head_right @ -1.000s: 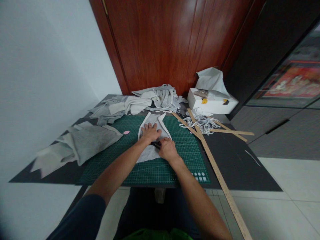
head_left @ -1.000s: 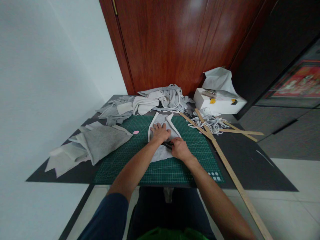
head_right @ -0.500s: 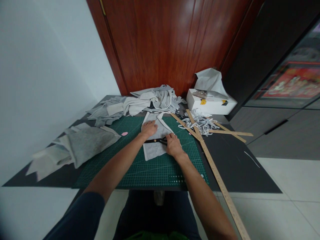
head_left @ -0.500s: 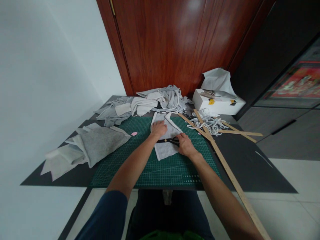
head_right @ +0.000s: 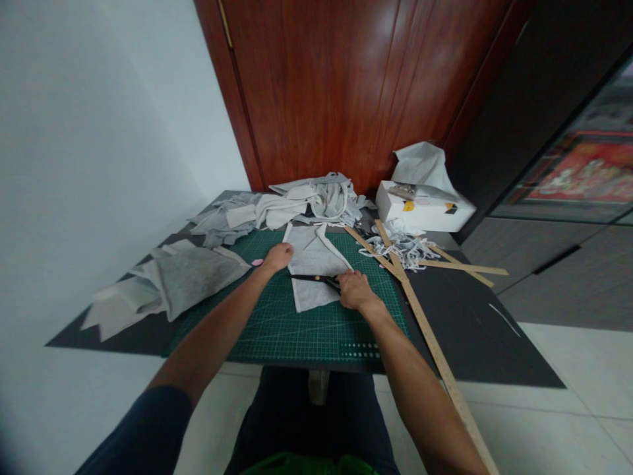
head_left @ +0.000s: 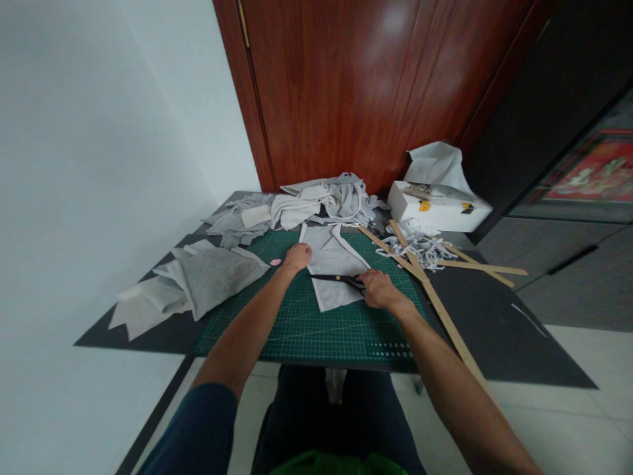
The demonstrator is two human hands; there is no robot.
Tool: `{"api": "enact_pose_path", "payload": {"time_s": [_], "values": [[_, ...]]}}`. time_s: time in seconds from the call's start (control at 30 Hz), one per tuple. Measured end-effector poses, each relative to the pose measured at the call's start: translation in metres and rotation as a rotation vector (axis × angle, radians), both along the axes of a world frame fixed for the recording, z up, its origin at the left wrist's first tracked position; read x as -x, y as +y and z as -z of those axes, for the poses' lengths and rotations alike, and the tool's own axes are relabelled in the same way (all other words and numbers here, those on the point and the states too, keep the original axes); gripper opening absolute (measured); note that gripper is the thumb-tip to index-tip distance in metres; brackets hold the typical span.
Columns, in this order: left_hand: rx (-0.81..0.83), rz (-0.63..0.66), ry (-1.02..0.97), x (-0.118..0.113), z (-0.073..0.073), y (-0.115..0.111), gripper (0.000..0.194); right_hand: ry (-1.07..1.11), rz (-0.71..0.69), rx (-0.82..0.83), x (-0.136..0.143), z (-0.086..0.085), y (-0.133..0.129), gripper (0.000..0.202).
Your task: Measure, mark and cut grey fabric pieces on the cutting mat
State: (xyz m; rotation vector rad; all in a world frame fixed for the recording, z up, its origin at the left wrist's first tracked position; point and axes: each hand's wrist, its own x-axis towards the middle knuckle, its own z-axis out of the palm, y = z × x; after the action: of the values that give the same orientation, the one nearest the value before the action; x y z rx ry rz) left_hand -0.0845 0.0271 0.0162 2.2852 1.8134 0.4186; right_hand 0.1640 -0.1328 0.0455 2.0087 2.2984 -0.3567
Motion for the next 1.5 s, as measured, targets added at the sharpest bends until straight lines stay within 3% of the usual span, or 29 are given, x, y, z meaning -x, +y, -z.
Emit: {"api": "enact_pose_path", "payload": {"time_s": [0.17,0.3,0.47,0.57,0.77,0.93,1.03,1.27,1.5], "values": [[-0.031,-0.023,-0.008,0.007,-0.008,-0.011,0.033,0.132,0.069,0.080,-0.007,-0.007,-0.015,0.054],[-0.122,-0.012,-0.003,-0.006,-0.013,-0.031,0.036,0.288,0.147,0.091,-0.010,-0.014,-0.021,0.029],[-0.107,0.220,0.097,-0.039,-0.003,-0.066,0.040,0.598,0.283,0.150,-0.005,-0.010,-0.022,0.012],[-0.054,0.227,0.172,-0.055,0.007,-0.079,0.046,0.893,0.367,0.201,-0.001,-0.005,-0.022,0.010],[0.041,0.193,0.163,-0.073,0.018,-0.073,0.055,1.364,0.444,0.185,-0.003,-0.006,-0.024,0.011],[0.018,0.225,0.148,-0.094,0.020,-0.063,0.055,1.455,0.456,0.253,-0.005,-0.004,-0.022,0.012],[-0.012,0.261,0.138,-0.102,0.019,-0.063,0.054,1.494,0.501,0.198,-0.004,0.004,-0.018,0.020],[-0.106,0.331,0.090,-0.089,0.015,-0.073,0.040,1.508,0.594,0.163,-0.002,0.028,-0.011,0.029],[-0.041,0.453,0.115,-0.045,0.017,-0.103,0.046,1.534,0.679,0.165,0.009,0.031,-0.014,0.029]]}}
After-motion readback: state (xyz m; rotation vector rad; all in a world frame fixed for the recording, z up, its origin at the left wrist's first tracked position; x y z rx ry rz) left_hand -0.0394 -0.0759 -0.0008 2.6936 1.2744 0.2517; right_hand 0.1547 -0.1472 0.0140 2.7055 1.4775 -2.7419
